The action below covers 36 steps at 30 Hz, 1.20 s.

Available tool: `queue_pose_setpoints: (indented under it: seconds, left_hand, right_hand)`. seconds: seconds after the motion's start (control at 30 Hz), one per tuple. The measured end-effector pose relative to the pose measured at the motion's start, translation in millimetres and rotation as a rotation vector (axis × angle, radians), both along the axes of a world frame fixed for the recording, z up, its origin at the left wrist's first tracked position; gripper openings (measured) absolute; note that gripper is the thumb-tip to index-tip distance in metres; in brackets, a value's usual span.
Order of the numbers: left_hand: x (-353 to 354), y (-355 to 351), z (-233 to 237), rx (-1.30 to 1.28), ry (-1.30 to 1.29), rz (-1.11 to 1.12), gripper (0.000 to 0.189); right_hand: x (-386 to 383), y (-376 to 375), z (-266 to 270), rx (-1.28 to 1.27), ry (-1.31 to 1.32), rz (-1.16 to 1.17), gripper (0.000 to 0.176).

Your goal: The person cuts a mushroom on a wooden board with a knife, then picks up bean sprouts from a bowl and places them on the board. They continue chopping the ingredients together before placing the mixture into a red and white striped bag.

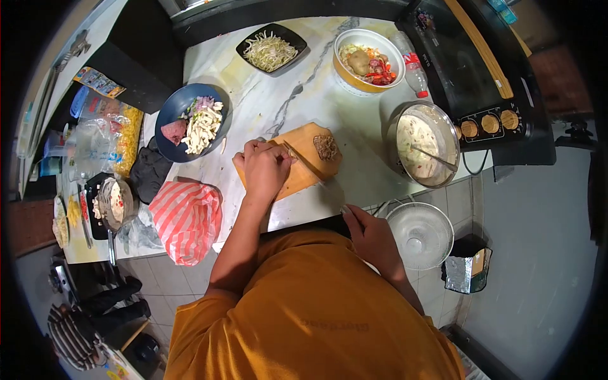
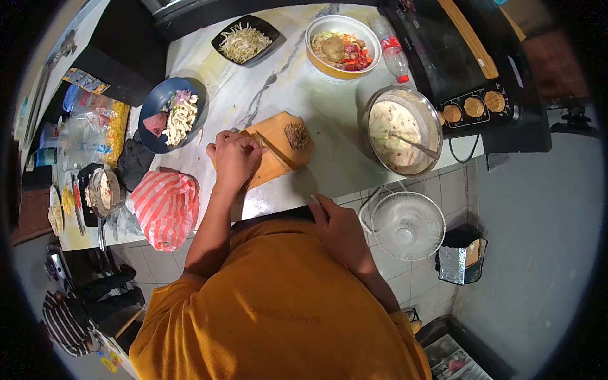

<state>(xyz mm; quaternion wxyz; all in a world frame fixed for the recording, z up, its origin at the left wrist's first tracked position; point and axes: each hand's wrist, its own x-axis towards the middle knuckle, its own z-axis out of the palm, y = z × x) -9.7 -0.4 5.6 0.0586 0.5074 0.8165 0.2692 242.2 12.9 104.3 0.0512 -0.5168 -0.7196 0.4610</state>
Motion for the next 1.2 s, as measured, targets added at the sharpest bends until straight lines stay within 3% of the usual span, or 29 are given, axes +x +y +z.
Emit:
queue_pose_setpoints:
  seconds: [0.23,0.63,0.93,1.07,1.2]
  left_hand:
    - [-3,-1,3,-0.054,0.001,-0.021,0.020]
    - [-8,-2,6,0.006,0.025,-0.068,0.016]
    - [-26,8,21,0.023,-0.084,-0.051,0.015]
    - [-65,56,36,0.044,-0.304,-0.043,0.017]
    - [-133,136,33,0.032,-0.324,0.000,0.030]
  right_hand:
    - [-3,2,5,-0.027,-0.026,-0.006,0.038]
    - [-8,9,15,0.168,-0.117,0.137,0.026]
    - [26,-3,15,0.156,-0.041,-0.049,0.035]
    - [26,-2,19,0.084,-0.010,-0.174,0.034]
    - [27,-1,18,0.101,0.012,-0.199,0.033]
